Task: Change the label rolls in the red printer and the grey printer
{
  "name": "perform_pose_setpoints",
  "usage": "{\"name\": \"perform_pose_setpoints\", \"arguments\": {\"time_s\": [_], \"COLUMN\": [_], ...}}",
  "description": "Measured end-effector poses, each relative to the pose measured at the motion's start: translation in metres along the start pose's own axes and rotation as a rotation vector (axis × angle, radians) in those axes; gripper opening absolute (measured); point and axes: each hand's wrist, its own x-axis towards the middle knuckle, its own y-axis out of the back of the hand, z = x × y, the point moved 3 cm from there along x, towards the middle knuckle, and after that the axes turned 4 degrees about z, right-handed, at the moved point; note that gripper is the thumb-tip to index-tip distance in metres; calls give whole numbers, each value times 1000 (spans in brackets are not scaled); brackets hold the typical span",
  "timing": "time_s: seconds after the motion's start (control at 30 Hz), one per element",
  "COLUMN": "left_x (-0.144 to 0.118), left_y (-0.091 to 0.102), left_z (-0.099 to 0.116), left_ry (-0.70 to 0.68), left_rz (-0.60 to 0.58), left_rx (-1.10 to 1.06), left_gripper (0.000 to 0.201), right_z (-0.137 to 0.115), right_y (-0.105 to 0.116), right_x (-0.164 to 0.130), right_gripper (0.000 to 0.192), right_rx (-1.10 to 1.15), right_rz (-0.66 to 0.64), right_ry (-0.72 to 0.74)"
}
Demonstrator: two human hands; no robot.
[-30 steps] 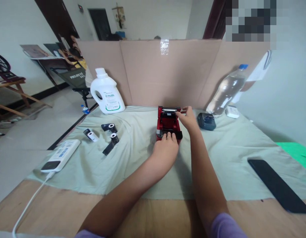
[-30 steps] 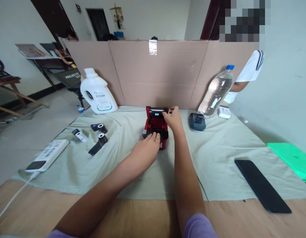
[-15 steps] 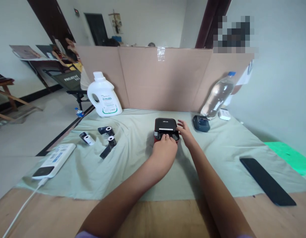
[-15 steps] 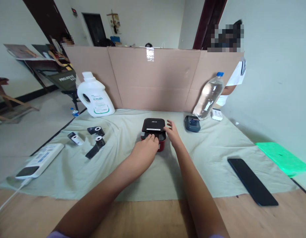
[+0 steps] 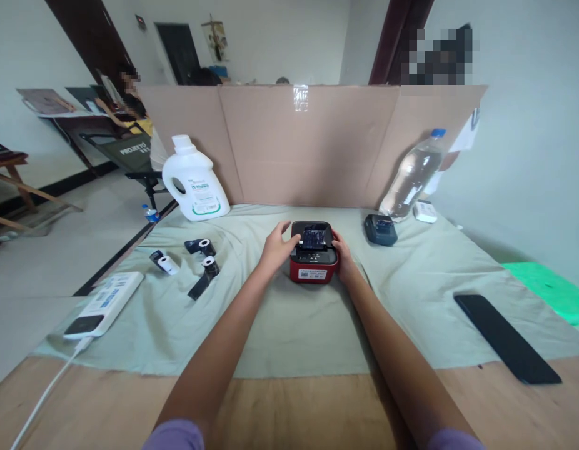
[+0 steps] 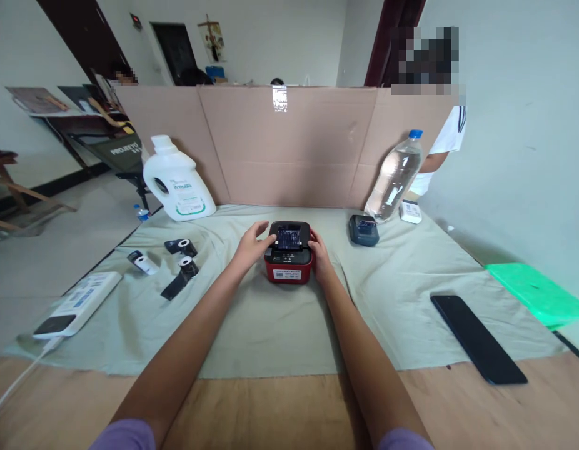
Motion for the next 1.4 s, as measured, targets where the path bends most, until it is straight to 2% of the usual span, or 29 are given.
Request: {"name": "perform_pose_setpoints", "arguments": {"time_s": [0.1, 0.17, 0.27, 0.53, 0.83, 1.03, 1.17, 1.27, 1.33, 1.4], "left_x": [4, 0, -5, -12, -7, -8, -11, -14, -16, -19], "left_y": [-6, -8, -6, -6, -3, -3, 0, 6, 8, 6], "left_z": [-24, -28, -23, -13, -28, -33, -25, -19, -17, -19], "left_ry": [271, 343, 353, 330, 388, 407, 388, 368, 351, 334], "left_rz": [-104, -186, -243, -229, -284, -271, -266, -273, -281, -268], "left_rx": [-243, -358, -427, -417, -402, -377, -358, -293, -232, -194], "left_gripper": [55, 55, 56, 50, 55, 67, 62, 52, 45, 43], "right_z": [-1, -1, -3, -6, -4, -6, -4, -3, -4, -5], "right_y": [0, 0, 0, -1, -2, -1, -4, 3, 11, 18], "right_x": [0, -1, -1, -5, -11, -6, -7, -20, -35, -51], "right_gripper": [62, 63, 66, 61, 57, 61, 60, 52, 51, 55], "right_rx": [4, 11, 24, 18, 72, 94, 123, 111, 69, -29], "right_rz": [8, 11, 5, 30, 6, 18, 53, 93, 42, -94], "right_ry": [-5, -21, -34, -10, -6, -61, -36, -13, -17, -3]}}
